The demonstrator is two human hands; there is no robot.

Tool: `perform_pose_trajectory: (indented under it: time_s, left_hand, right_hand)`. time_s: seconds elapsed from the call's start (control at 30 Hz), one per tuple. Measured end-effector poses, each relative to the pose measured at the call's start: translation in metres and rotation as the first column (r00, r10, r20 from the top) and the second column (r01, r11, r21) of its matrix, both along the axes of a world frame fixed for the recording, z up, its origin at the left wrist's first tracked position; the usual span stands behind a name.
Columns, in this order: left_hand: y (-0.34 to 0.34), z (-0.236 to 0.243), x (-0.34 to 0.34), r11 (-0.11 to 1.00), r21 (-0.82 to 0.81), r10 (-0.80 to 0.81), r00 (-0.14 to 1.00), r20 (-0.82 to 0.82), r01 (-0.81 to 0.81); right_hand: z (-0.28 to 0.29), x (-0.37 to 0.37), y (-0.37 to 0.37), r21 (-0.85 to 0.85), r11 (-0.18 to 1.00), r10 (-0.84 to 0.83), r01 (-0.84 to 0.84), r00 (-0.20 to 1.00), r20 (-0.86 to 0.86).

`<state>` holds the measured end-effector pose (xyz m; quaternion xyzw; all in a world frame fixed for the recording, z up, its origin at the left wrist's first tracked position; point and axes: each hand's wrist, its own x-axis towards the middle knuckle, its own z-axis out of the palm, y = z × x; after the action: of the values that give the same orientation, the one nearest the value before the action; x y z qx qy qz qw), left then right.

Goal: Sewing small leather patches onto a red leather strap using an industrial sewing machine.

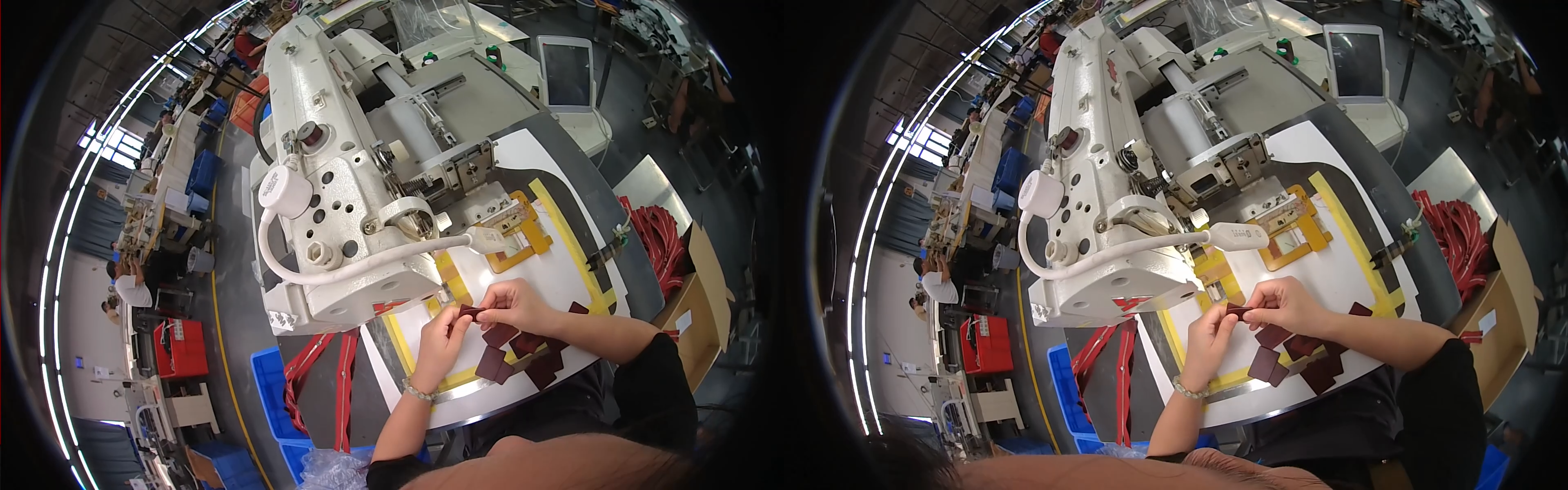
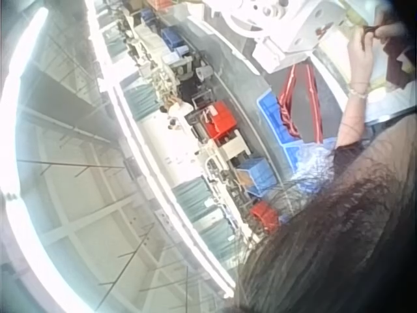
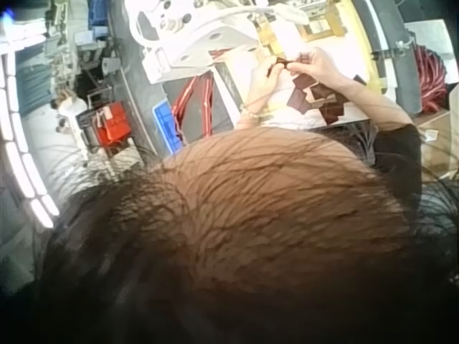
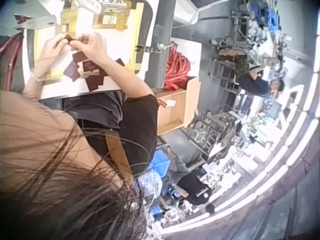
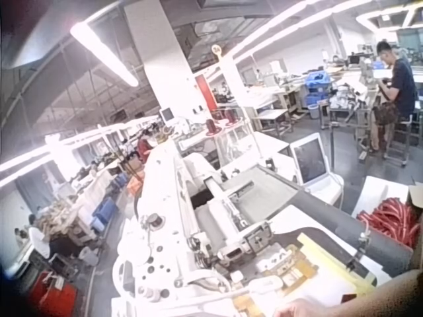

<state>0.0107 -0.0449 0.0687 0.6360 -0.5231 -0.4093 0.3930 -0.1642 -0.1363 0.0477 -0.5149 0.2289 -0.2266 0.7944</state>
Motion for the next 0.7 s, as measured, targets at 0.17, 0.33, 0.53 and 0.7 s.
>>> perform_pose_trajectory:
  time_s: [0.17,0.33,0.53,0.7]
  left_hand:
    - [0.002,-0.005,-0.004,0.991,-0.134,0.003,1.000,-0.018,-0.005]
    - [0.000,-0.006,-0.005,0.991,-0.131,0.024,0.998,-0.051,-0.031]
    - [0.001,-0.015,-0.005,0.987,-0.146,0.063,0.998,-0.018,-0.065]
    - [0.000,-0.013,-0.008,0.981,-0.181,0.057,0.997,-0.044,-0.064]
  right_hand:
    - [-0.001,0.000,0.002,0.001,1.000,-0.011,0.011,0.999,-0.035]
    - [0.000,0.001,0.000,0.005,1.000,-0.015,0.015,0.999,-0.048]
    - [0.004,0.002,0.000,0.002,1.000,-0.025,0.025,0.998,-0.056]
    - [0.003,0.001,0.000,-0.005,0.999,-0.033,0.033,0.997,-0.066]
